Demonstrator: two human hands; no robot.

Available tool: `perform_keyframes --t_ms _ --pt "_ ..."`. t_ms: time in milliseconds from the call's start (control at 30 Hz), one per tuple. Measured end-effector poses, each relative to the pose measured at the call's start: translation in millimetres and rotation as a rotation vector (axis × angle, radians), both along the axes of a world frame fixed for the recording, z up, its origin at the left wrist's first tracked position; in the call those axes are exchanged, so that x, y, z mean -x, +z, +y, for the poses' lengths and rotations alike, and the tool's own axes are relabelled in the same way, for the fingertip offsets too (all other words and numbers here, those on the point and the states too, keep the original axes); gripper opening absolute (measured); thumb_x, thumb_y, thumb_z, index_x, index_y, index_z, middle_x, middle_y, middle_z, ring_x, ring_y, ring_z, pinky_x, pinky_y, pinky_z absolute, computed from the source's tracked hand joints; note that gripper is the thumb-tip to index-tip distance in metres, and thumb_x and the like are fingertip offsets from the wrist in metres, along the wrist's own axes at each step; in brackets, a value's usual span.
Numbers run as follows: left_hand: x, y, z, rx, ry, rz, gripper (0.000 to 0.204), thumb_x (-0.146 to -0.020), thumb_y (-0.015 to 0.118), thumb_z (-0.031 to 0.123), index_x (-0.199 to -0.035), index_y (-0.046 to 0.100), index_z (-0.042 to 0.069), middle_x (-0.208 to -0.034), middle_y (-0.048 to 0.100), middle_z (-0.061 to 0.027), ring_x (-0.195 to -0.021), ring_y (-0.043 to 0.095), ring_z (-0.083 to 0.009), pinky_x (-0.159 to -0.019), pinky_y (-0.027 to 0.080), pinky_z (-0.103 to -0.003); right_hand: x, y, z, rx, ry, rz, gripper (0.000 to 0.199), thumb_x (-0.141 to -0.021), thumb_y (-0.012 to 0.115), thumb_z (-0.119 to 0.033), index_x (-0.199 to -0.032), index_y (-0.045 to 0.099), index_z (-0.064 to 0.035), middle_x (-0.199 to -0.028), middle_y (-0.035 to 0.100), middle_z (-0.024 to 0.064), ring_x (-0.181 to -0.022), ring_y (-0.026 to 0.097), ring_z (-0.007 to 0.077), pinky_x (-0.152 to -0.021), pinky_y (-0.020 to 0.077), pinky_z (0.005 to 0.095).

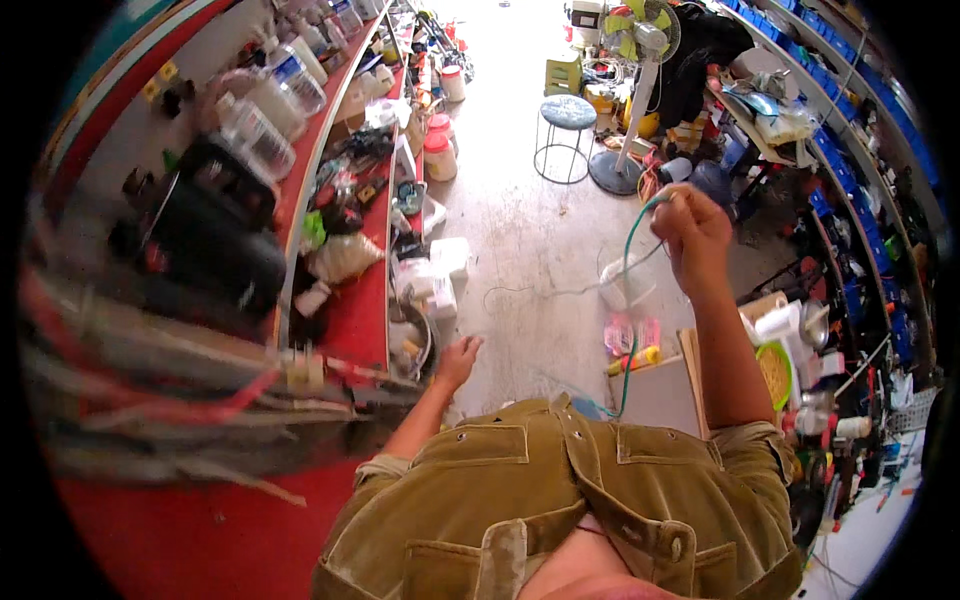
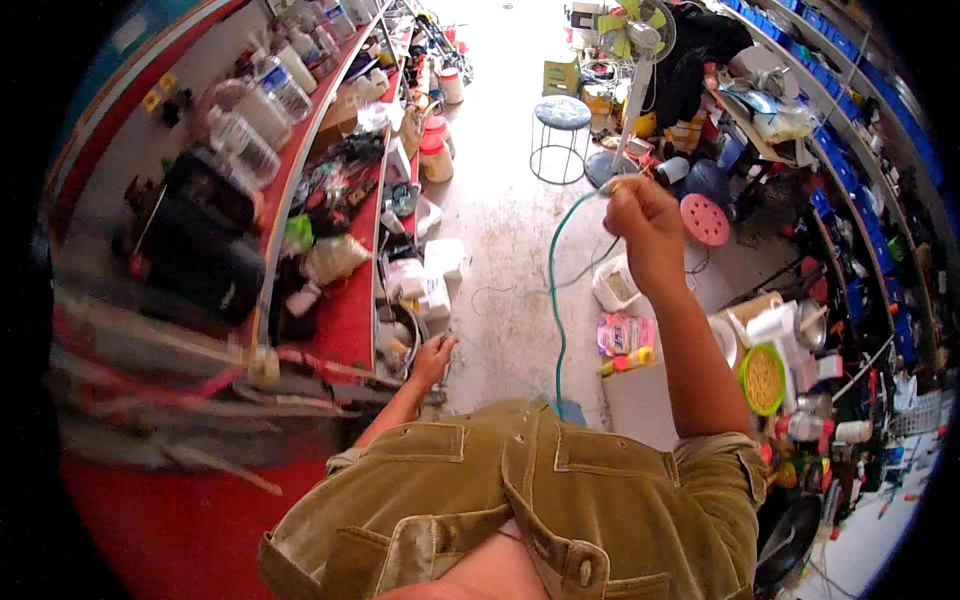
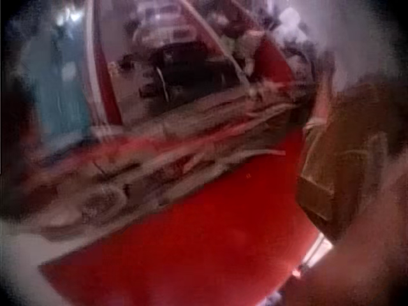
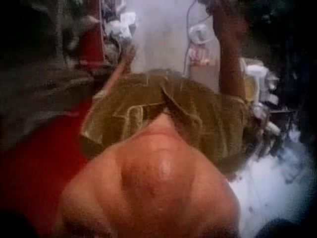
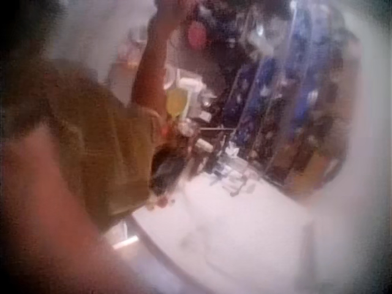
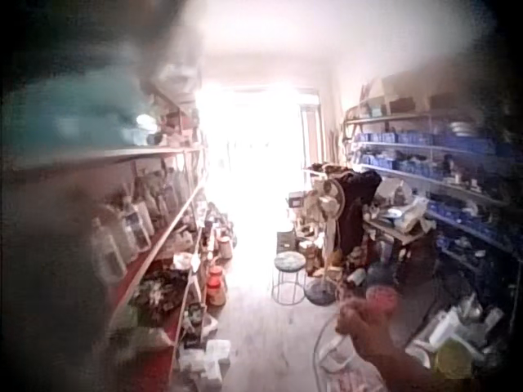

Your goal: The person assembles several black plastic parts and a metal mesh using a green string. They then carry the assembled parts and a metal bowl into a workshop and place them on a metal surface.

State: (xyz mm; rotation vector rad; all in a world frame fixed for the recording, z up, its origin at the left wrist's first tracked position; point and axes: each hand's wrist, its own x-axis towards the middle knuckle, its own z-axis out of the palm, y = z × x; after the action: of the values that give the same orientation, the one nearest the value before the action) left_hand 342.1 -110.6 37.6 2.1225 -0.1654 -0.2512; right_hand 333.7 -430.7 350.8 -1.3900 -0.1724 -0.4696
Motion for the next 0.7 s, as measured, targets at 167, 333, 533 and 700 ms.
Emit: perform_keyframes --t_ms 167,333,533,700 --pt "-219.9 34.0 -68.7 0.148 0.011 -0.034 0.034 -0.086 0.044 0.034 -0.092 0.060 0.005 -0.059 0.051 -0.0074 -0.057 0.051 -0.0163 -0.055 0.040 -0.030 -136.8 -5.9 -41.3 0.136 0.051 0.013 0.016 -0.085 0.053 -0.016 -0.081 0.057 -0.0012 -0.060 0.042 -0.0045 -0.054 0.036 0.0035 -0.048 0.0274 0.0186" --pt "-377.7 3.6 -78.3 0.063 0.140 -0.036 0.031 -0.085 0.044 0.031 -0.089 0.060 0.004 -0.065 0.056 -0.0114 -0.060 0.054 -0.0210 -0.058 0.042 -0.032 -320.0 -44.4 -101.6 0.084 0.139 0.144 0.017 -0.084 0.055 -0.018 -0.080 0.057 -0.0012 -0.060 0.044 -0.0036 -0.054 0.039 0.0048 -0.050 0.0308 0.0190" --pt "-472.1 -22.1 -26.8 -0.182 0.519 -0.002 0.029 -0.084 0.046 0.030 -0.087 0.062 0.005 -0.077 0.061 -0.0168 -0.073 0.059 -0.0290 -0.066 0.044 -0.037 -564.5 -37.8 -112.6 0.233 0.362 0.260 0.020 -0.083 0.055 -0.021 -0.079 0.057 -0.0013 -0.061 0.045 -0.0035 -0.056 0.040 0.0041 -0.051 0.0332 0.0184" --pt "-556.2 -9.8 -19.9 -0.157 0.709 0.186 0.030 -0.086 0.044 0.029 -0.082 0.063 0.005 -0.069 0.061 -0.0114 -0.063 0.057 -0.0226 -0.060 0.043 -0.034 -765.0 -53.4 -96.8 0.057 0.528 0.372 0.018 -0.083 0.056 -0.019 -0.083 0.056 -0.0010 -0.062 0.044 -0.0040 -0.054 0.039 0.0046 -0.051 0.0354 0.0187"
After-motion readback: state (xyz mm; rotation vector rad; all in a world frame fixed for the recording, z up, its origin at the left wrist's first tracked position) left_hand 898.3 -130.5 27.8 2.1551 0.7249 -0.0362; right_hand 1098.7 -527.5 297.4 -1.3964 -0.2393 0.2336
